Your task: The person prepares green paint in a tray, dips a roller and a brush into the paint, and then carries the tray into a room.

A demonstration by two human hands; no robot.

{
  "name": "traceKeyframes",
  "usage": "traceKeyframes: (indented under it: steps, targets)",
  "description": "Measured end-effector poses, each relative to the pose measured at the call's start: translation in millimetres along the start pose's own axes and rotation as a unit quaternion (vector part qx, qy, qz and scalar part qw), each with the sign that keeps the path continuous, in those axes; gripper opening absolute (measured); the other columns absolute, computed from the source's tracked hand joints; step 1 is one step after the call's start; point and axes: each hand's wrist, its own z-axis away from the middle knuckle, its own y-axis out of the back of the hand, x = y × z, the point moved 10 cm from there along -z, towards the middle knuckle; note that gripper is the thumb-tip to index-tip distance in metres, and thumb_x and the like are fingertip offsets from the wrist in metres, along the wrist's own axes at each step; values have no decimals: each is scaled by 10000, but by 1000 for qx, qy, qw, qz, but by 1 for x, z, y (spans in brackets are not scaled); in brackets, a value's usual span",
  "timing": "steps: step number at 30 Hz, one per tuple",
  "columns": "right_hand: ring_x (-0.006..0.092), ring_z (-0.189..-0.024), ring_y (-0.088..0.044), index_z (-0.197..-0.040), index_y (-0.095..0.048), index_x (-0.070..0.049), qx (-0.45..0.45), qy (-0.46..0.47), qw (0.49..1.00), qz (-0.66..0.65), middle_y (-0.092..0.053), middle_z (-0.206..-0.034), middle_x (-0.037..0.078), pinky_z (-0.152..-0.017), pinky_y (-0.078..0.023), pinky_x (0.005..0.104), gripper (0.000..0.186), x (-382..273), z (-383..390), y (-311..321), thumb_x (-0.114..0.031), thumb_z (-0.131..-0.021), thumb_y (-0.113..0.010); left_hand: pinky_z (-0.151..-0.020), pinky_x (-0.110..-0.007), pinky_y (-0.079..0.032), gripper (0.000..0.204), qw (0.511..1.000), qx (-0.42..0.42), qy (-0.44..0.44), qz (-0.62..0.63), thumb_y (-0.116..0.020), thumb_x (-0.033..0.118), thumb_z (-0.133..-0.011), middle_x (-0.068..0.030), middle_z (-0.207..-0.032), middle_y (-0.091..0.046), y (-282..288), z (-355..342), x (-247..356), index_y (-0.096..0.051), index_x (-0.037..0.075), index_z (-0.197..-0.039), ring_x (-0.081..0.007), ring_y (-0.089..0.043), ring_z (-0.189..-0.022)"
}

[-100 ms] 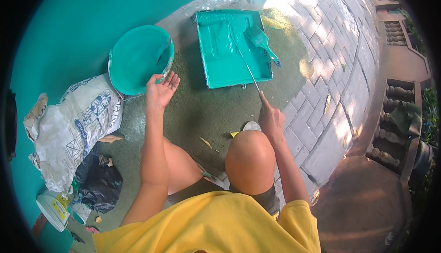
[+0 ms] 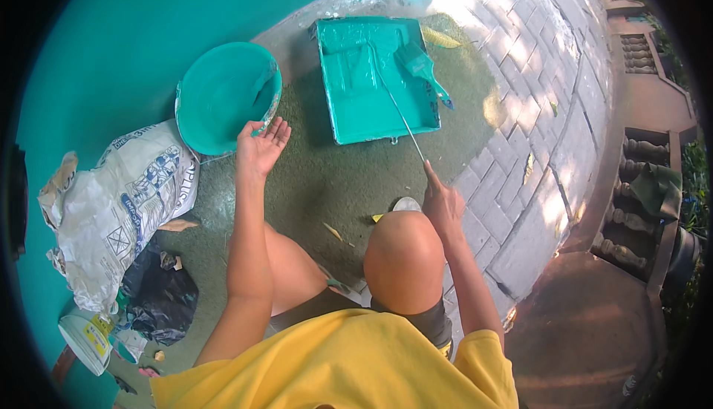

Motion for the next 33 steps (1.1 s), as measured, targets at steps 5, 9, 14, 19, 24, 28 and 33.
traceKeyframes:
  steps: [5,9,14,19,24,28,33]
  targets:
    - [323,-497,-552,-1179,-528,-282,-15,-42,998,-32,-555,-587,179,-459,-396,390,393,3,6,18,-129,-817,-519,-982,-451,-341,444,1000,5,0,20,-500,64,-735,-179,-1121,-382,4,-2,0,-277,-64,-1097,-306,-397,-1094]
    - [321,-499,-551,-1183,-525,-267,10,-31,999,-34,-553,-581,177,-453,-395,394,381,-15,-31,3,-139,-825,-517,-981,-453,-342,444,1000,-1,11,23,-502,66,-737,-185,-1126,-376,-1,1,-2,-273,-61,-1095,-313,-398,-1091]
    - [301,-498,-557,-1210,-503,-214,10,19,1000,11,-560,-596,169,-445,-393,390,421,-23,-28,-10,-110,-803,-518,-983,-457,-341,436,999,-20,19,25,-507,64,-738,-189,-1129,-372,-3,1,-2,-270,-53,-1085,-315,-394,-1097]
    - [280,-467,-545,-1208,-509,-215,0,38,999,-5,-568,-604,151,-428,-386,380,467,2,28,4,-63,-767,-522,-987,-456,-340,444,1000,-10,13,21,-502,62,-739,-193,-1132,-369,-1,2,0,-264,-54,-1095,-319,-389,-1106]
    - [292,-457,-528,-1202,-509,-252,-40,-24,999,-28,-540,-567,162,-433,-391,375,443,23,62,19,-85,-792,-528,-950,-431,-378,452,1000,-2,6,5,-528,87,-709,-153,-1047,-395,-2,4,0,-311,-71,-1072,-274,-435,-1012]
    - [288,-425,-465,-1198,-512,-264,-24,-54,997,-52,-496,-541,181,-447,-376,376,408,11,25,15,-117,-819,-542,-956,-432,-370,447,1000,-3,7,10,-526,84,-713,-154,-1046,-395,-4,6,0,-313,-74,-1073,-274,-429,-1021]
    - [312,-447,-508,-1191,-519,-242,34,5,999,-32,-524,-550,179,-442,-391,384,419,-3,-21,-5,-86,-803,-533,-965,-430,-358,446,1000,-21,20,9,-522,87,-721,-156,-1054,-396,-2,2,-1,-311,-79,-1076,-275,-421,-1035]
